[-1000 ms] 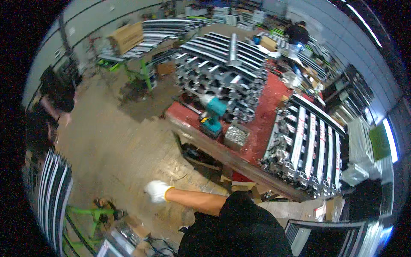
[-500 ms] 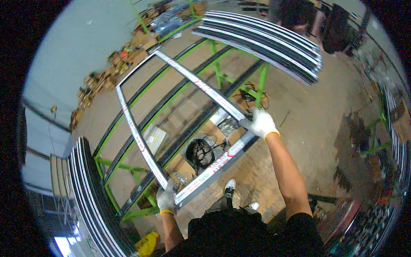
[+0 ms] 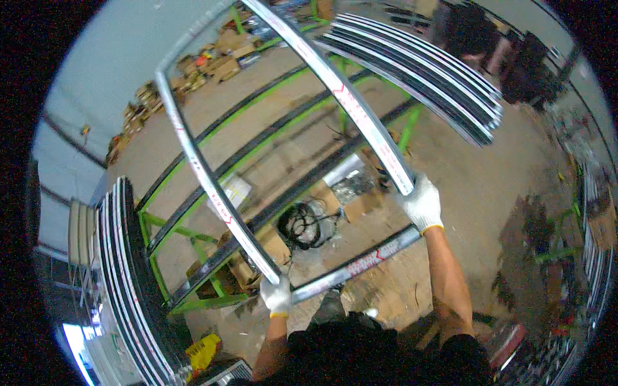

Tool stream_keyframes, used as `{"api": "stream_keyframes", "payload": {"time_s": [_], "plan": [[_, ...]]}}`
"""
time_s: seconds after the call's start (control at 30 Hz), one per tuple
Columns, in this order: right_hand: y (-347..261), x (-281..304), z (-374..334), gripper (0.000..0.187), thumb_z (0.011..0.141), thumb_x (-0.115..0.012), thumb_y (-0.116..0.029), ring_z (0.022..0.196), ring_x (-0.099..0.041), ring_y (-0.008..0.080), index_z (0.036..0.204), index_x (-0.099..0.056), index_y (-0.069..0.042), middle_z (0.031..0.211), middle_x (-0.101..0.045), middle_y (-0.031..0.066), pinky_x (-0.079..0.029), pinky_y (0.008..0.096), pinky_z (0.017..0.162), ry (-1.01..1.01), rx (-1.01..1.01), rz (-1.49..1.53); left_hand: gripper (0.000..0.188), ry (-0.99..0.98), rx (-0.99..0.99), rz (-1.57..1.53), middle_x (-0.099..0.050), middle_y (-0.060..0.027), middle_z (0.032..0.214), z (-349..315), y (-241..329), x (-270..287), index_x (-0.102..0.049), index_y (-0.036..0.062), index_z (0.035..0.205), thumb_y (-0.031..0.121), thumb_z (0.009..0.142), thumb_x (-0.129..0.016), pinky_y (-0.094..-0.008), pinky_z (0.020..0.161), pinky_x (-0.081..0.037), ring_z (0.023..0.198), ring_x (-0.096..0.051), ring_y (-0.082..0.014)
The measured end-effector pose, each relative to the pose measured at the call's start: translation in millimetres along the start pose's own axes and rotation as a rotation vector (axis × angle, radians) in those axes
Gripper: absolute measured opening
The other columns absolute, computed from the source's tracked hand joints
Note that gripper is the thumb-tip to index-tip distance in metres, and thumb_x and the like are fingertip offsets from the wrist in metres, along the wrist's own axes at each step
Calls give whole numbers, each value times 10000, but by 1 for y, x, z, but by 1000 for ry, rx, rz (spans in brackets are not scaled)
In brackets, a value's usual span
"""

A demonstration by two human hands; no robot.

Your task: The person assembles rectangular metal frames by aligning corner pieces and fastening them with a cordless drill. They repeatedly pick up frame sections, position them on a green jig, drive screws at the corners, and place completed frames aside.

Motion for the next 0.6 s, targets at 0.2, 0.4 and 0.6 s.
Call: {"api": "stream_keyframes", "payload": {"time_s": [0.2, 0.4, 0.6], "plan": [[28, 88, -67, 668, 739, -860, -360, 1064, -701, 436, 1251, -601, -19, 1140, -708, 270, -565, 491, 922, 218, -48, 68, 461, 55, -518, -55, -736, -263, 1017, 87, 46, -39, -710, -67, 1029, 381, 924, -738, -489, 849, -547, 889, -698, -413], [-35, 193, -86, 763, 701, -837, -367, 1094, -706, 438, 1322, -588, -1, 1166, -717, 282, -571, 484, 956, 515, 60, 118, 793, -255, -282, -126, -714, -151, 1137, 146, 198, -5, -672, -74, 1327, 637, 981, -614, -347, 892, -534, 997, -655, -205], [-35, 240, -193, 682, 707, -842, -353, 1020, -722, 448, 1227, -605, 20, 1066, -734, 279, -586, 499, 898, 805, -246, -46, 600, -533, -549, -466, -687, -143, 1152, 135, 299, -33, -645, -103, 1305, 386, 971, -740, -366, 929, -518, 988, -630, -216]]}}
Point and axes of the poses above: each hand's wrist, its own z-axis towards the middle knuckle, its own x-axis out of the back of the hand, y = z × x, the point moved 2 cm from there along z, towards the middle knuckle
